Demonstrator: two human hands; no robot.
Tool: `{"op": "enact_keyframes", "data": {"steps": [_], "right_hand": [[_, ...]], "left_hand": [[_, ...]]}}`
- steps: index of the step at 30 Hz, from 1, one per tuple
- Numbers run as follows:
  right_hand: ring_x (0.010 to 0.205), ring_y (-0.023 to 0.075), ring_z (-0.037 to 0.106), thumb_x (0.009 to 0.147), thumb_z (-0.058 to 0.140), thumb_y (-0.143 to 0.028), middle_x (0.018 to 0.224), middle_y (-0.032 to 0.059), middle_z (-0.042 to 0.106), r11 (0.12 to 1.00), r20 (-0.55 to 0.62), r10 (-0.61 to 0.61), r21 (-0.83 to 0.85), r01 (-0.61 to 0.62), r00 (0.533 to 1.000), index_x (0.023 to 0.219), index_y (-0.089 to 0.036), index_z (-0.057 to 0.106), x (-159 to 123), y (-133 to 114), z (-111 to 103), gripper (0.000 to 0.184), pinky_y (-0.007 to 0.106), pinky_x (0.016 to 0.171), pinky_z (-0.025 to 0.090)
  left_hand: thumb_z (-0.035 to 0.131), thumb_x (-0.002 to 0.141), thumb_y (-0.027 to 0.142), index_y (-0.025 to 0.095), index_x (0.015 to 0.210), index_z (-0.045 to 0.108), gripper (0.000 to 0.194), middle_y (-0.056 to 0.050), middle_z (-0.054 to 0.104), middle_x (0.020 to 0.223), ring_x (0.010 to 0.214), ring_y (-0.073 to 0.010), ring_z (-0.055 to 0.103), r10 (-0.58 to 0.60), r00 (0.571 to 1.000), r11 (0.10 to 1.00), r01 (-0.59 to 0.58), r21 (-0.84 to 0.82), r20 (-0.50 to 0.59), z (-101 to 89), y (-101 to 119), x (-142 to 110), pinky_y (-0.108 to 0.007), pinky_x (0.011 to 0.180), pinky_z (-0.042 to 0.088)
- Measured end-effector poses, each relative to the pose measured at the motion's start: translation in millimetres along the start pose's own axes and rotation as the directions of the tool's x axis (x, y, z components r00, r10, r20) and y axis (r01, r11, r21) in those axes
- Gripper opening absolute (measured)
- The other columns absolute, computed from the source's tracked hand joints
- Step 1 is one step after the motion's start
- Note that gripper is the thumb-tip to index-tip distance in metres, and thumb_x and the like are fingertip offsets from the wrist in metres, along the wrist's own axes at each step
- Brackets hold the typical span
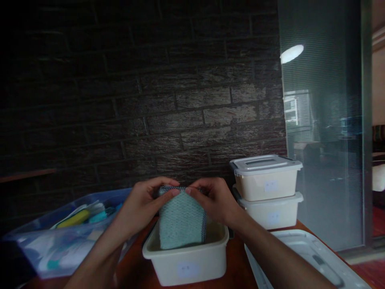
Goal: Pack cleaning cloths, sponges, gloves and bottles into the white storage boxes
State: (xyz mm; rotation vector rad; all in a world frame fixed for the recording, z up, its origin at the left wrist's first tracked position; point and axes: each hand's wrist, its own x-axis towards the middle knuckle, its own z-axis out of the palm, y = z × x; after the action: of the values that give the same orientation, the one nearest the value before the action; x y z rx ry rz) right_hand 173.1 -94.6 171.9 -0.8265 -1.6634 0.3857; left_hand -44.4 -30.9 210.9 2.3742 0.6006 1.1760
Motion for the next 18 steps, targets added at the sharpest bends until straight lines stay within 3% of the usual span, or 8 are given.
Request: {"op": "enact_keyframes", "data": {"steps": [3,6,9,12,15,18], "right_hand": [[0.073,0.0140,0.058,0.096,0.067,-0.044,0.082,0.0034,0.072,1.000,-0.060,-0.011,-0.003,0.011,0.998,0.092,-0.017,0.079,1.2,2.3,-3.9,0.029,0.025,0.063,0.043],[0.070,0.0125,0.055,0.096,0.068,-0.044,0.078,0.0022,0.068,1.000,-0.078,-0.009,-0.005,0.008,0.997,0.089,-0.016,0.076,1.9,4.0,-6.5,0.030,0.024,0.060,0.041],[0.067,0.0116,0.054,0.098,0.065,-0.042,0.074,0.0006,0.064,1.000,-0.031,-0.003,-0.009,0.003,1.000,0.083,-0.015,0.070,0.8,0.9,-6.4,0.031,0.024,0.058,0.040],[0.073,0.0134,0.060,0.098,0.064,-0.040,0.081,0.0016,0.069,0.996,0.017,-0.002,-0.093,0.003,1.000,0.091,-0.016,0.071,-1.1,-5.6,-4.5,0.026,0.025,0.063,0.043],[0.076,0.0146,0.063,0.097,0.065,-0.043,0.086,0.0020,0.074,0.983,0.036,-0.015,-0.183,0.021,0.999,0.100,-0.019,0.076,-2.2,-10.3,-2.7,0.027,0.026,0.065,0.044],[0.074,0.0144,0.062,0.099,0.062,-0.043,0.084,0.0018,0.074,0.976,0.045,-0.029,-0.216,0.038,0.999,0.096,-0.019,0.077,-2.2,-9.8,-3.0,0.029,0.026,0.064,0.043]], "left_hand": [[0.078,0.086,0.042,0.020,0.107,0.076,0.030,-0.004,0.077,0.086,0.076,-0.0172,0.068,-0.081,0.996,0.957,0.086,-0.277,0.031,-2.7,-4.2,5.3,-0.025,0.067,0.049],[0.081,0.084,0.038,0.018,0.098,0.078,0.025,-0.005,0.078,0.085,0.076,-0.0148,0.068,-0.123,0.992,0.907,0.110,-0.406,-0.006,-5.1,-7.0,8.9,-0.023,0.070,0.050],[0.082,0.083,0.037,0.018,0.094,0.079,0.022,-0.004,0.078,0.084,0.075,-0.0138,0.067,-0.107,0.992,0.922,0.074,-0.379,-0.067,-2.6,-8.0,8.3,-0.022,0.068,0.049],[0.080,0.084,0.037,0.020,0.092,0.080,0.019,-0.002,0.075,0.079,0.070,-0.0126,0.063,-0.053,0.995,0.962,0.029,-0.273,-0.082,4.6,-6.8,5.5,-0.021,0.061,0.045],[0.077,0.088,0.035,0.020,0.092,0.079,0.016,-0.001,0.075,0.079,0.071,-0.0129,0.063,-0.001,0.999,0.979,-0.007,-0.206,-0.041,12.4,-3.1,3.3,-0.022,0.063,0.046],[0.074,0.090,0.035,0.020,0.096,0.078,0.017,-0.002,0.075,0.081,0.072,-0.0132,0.063,0.005,1.000,0.975,-0.004,-0.221,0.004,16.7,-0.3,3.5,-0.022,0.064,0.046]]}}
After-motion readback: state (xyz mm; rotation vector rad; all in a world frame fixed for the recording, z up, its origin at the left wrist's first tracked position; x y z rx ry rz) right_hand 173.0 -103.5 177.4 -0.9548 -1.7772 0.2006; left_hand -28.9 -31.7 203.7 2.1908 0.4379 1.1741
